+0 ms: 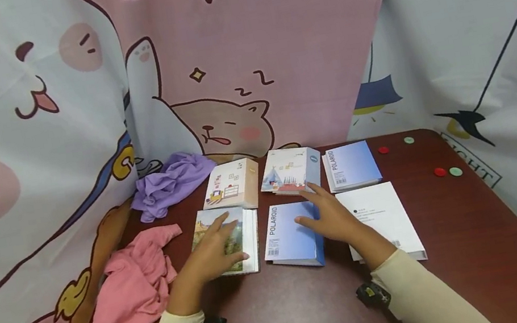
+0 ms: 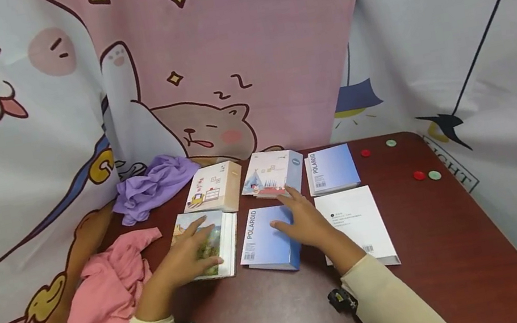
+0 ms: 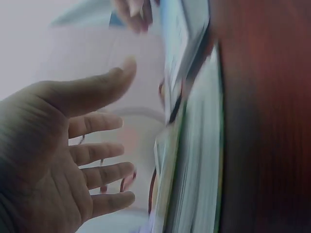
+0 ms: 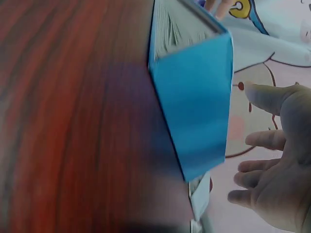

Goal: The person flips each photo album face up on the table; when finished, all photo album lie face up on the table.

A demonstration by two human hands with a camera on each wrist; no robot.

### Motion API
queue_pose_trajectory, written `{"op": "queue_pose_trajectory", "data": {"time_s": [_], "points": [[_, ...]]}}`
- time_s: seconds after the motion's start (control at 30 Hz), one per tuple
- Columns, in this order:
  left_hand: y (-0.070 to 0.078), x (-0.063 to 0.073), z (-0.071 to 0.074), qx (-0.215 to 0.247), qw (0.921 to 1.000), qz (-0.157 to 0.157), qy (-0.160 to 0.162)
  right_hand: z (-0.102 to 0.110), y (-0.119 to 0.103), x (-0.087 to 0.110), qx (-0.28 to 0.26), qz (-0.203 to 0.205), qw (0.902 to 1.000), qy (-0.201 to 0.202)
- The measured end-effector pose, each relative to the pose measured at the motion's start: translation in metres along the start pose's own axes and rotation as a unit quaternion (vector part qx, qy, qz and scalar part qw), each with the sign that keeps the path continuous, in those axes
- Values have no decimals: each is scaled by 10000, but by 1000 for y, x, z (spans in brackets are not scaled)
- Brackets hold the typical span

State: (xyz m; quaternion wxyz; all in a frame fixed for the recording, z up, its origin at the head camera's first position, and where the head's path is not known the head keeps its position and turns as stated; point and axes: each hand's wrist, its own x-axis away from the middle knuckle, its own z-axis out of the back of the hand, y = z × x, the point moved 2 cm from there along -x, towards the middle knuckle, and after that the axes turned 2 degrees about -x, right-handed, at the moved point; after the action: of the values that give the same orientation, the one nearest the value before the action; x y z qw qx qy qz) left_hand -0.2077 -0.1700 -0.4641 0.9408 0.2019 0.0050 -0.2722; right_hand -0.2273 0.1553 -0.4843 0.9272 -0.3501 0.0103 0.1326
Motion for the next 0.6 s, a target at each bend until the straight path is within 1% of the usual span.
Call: {"op": "queue_pose_trajectory", "data": {"time_s": [0.1, 0.2, 0.3, 0.43, 0.5, 0.6], "points": [[20, -13, -12, 132, 9991, -285, -302, 3, 9, 3, -50, -92, 9998, -158], [37, -24, -23, 262, 9970, -412, -598, 7, 18, 4, -10, -124, 9993, -340], [52, -34, -33, 403, 9947, -555, -772, 9, 27, 8, 133, -83, 9986, -505], [63, -44, -45, 277, 9921, -888, -841, 11, 37, 12, 171, -21, 9982, -573], [66, -47, -49, 163, 9912, -1016, -834, 12, 40, 11, 136, 21, 9984, -540], [67, -52, -52, 112, 9910, -1106, -751, 12, 42, 7, 42, 160, 9988, -454]]}}
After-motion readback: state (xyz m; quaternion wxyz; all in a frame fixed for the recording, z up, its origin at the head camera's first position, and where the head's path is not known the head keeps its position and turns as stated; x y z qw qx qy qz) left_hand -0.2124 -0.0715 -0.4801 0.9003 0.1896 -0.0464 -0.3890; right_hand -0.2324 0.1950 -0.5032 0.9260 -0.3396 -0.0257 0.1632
